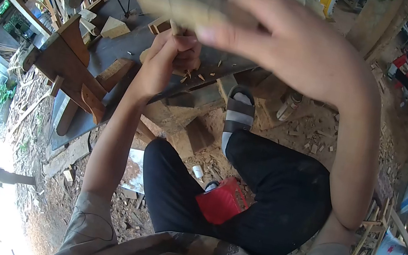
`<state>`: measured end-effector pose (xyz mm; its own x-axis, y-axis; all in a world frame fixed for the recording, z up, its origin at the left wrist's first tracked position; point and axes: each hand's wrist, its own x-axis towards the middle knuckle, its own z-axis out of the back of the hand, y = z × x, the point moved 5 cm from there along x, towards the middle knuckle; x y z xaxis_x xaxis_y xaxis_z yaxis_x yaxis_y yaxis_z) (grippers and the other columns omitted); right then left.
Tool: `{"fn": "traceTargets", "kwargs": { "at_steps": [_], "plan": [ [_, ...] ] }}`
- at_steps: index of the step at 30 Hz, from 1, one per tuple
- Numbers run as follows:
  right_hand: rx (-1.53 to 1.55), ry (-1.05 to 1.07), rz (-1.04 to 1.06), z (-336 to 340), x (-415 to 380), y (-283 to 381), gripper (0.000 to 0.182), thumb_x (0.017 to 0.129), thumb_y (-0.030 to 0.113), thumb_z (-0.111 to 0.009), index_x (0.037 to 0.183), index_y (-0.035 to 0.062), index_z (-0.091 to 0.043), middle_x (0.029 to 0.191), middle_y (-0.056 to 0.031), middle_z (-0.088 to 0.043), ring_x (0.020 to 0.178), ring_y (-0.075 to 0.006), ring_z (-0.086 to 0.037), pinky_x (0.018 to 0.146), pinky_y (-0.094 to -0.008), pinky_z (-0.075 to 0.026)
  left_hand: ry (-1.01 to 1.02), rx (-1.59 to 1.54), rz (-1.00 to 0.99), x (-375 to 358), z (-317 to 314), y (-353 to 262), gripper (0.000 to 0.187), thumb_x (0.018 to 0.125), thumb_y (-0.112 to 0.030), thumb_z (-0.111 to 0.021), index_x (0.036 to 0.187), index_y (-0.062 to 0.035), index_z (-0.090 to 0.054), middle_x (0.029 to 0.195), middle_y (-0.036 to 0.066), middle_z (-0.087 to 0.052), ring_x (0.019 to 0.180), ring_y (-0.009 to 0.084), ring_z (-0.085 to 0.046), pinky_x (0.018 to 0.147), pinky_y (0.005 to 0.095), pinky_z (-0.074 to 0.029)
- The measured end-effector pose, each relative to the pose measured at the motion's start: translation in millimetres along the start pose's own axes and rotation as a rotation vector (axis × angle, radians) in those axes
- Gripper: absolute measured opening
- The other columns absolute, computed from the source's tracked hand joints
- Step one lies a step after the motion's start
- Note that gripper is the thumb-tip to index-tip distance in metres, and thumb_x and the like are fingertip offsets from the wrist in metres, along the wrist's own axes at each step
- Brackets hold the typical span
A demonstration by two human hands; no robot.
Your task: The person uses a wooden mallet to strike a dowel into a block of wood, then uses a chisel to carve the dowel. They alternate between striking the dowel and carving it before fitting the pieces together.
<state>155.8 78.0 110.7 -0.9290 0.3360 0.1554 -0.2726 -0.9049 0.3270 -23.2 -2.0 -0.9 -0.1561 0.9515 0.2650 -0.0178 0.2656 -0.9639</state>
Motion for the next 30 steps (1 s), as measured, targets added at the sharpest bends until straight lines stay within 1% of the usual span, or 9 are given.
{"fn": "traceTargets", "kwargs": {
  "at_steps": [3, 7, 13, 15, 18, 19, 21, 24, 30],
  "plan": [
    [-0.071, -0.05, 0.011, -2.9, 4.3, -4.8, 0.058, 0.101, 0.05, -0.065, 0.132, 0.0015, -0.064, 0.088, -0.0039, -0.06, 0.077, -0.0132, -0.055, 0.068, -0.0299, -0.045, -0.023, 0.016, 0.026, -1.5, 0.1, -1.2, 0.018, 0.101, -0.023, -0.053, 0.094, -0.0074, -0.054, 0.079, -0.003, -0.044, 0.07, 0.0061, -0.039, 0.064, 0.0234, -0.037],
    [0.302, -0.326, 0.215, 1.9, 0.6, 3.1, 0.053, 0.101, 0.049, -0.065, 0.122, 0.0006, -0.066, 0.087, -0.0034, -0.059, 0.077, -0.0131, -0.056, 0.066, -0.0291, -0.044, 0.018, -0.028, -0.016, 0.4, 0.8, -1.2, 0.018, 0.102, -0.023, -0.052, 0.094, -0.0069, -0.054, 0.078, -0.004, -0.044, 0.07, 0.0059, -0.038, 0.063, 0.0233, -0.036],
    [0.163, -0.251, 0.222, -7.5, 3.1, -3.4, 0.057, 0.1, 0.054, -0.064, 0.123, 0.0014, -0.067, 0.089, -0.0049, -0.062, 0.077, -0.0144, -0.059, 0.063, -0.0306, -0.048, 0.009, -0.032, -0.007, -1.8, 0.0, 1.4, 0.018, 0.102, -0.021, -0.051, 0.09, -0.0075, -0.051, 0.077, -0.004, -0.042, 0.069, 0.0054, -0.036, 0.061, 0.0231, -0.034],
    [0.273, -0.431, 0.309, -11.6, 6.3, -4.9, 0.059, 0.101, 0.054, -0.063, 0.125, 0.0004, -0.066, 0.088, -0.004, -0.062, 0.075, -0.0153, -0.059, 0.064, -0.0303, -0.049, 0.053, -0.062, -0.026, 1.1, 0.9, 1.9, 0.018, 0.102, -0.021, -0.051, 0.09, -0.0072, -0.051, 0.077, -0.004, -0.041, 0.069, 0.0054, -0.035, 0.061, 0.0228, -0.033],
    [0.125, -0.286, 0.225, -10.9, 4.0, -3.9, 0.06, 0.1, 0.055, -0.064, 0.126, 0.0008, -0.066, 0.086, -0.0019, -0.059, 0.074, -0.0136, -0.056, 0.062, -0.0282, -0.044, 0.007, -0.043, -0.008, -1.5, -0.8, 1.4, 0.016, 0.101, -0.019, -0.05, 0.092, -0.0068, -0.052, 0.077, -0.004, -0.039, 0.068, 0.0052, -0.033, 0.06, 0.0229, -0.031],
    [0.036, 0.028, -0.049, -8.2, -1.0, -0.1, 0.057, 0.101, 0.054, -0.063, 0.123, 0.0008, -0.067, 0.082, -0.0002, -0.056, 0.073, -0.0102, -0.053, 0.061, -0.0261, -0.04, -0.024, -0.031, 0.005, -2.8, -1.5, 0.7, 0.015, 0.101, -0.019, -0.05, 0.092, -0.0069, -0.051, 0.077, -0.004, -0.038, 0.068, 0.0051, -0.033, 0.059, 0.0229, -0.031],
    [0.023, -0.216, 0.227, -13.6, 9.2, -10.0, 0.054, 0.103, 0.051, -0.062, 0.123, 0.0007, -0.067, 0.079, 0.0017, -0.053, 0.07, -0.0082, -0.05, 0.061, -0.025, -0.038, -0.005, -0.05, -0.009, -1.2, -2.3, -1.3, 0.014, 0.101, -0.018, -0.05, 0.091, -0.007, -0.051, 0.076, -0.004, -0.038, 0.067, 0.0051, -0.032, 0.059, 0.0232, -0.032],
    [0.41, -0.347, 0.259, 0.3, -0.3, -12.3, 0.052, 0.104, 0.048, -0.061, 0.124, 0.0003, -0.067, 0.077, 0.0023, -0.052, 0.069, -0.009, -0.05, 0.061, -0.0244, -0.039, 0.012, -0.097, -0.043, -1.3, 0.1, -5.0, 0.014, 0.099, -0.018, -0.05, 0.09, -0.0073, -0.049, 0.076, -0.004, -0.037, 0.066, 0.0056, -0.032, 0.059, 0.0236, -0.032],
    [0.412, -0.385, 0.137, 21.4, -8.0, 13.1, 0.059, 0.103, 0.059, -0.058, 0.101, 0.0002, -0.068, 0.064, 0.0019, -0.046, 0.055, -0.0095, -0.045, 0.05, -0.0292, -0.037, 0.013, -0.069, -0.187, -2.7, 0.2, -27.4, 0.016, 0.096, -0.019, -0.049, 0.085, -0.0084, -0.045, 0.076, -0.001, -0.038, 0.065, 0.0088, -0.033, 0.061, 0.0266, -0.035]
  ]
}}
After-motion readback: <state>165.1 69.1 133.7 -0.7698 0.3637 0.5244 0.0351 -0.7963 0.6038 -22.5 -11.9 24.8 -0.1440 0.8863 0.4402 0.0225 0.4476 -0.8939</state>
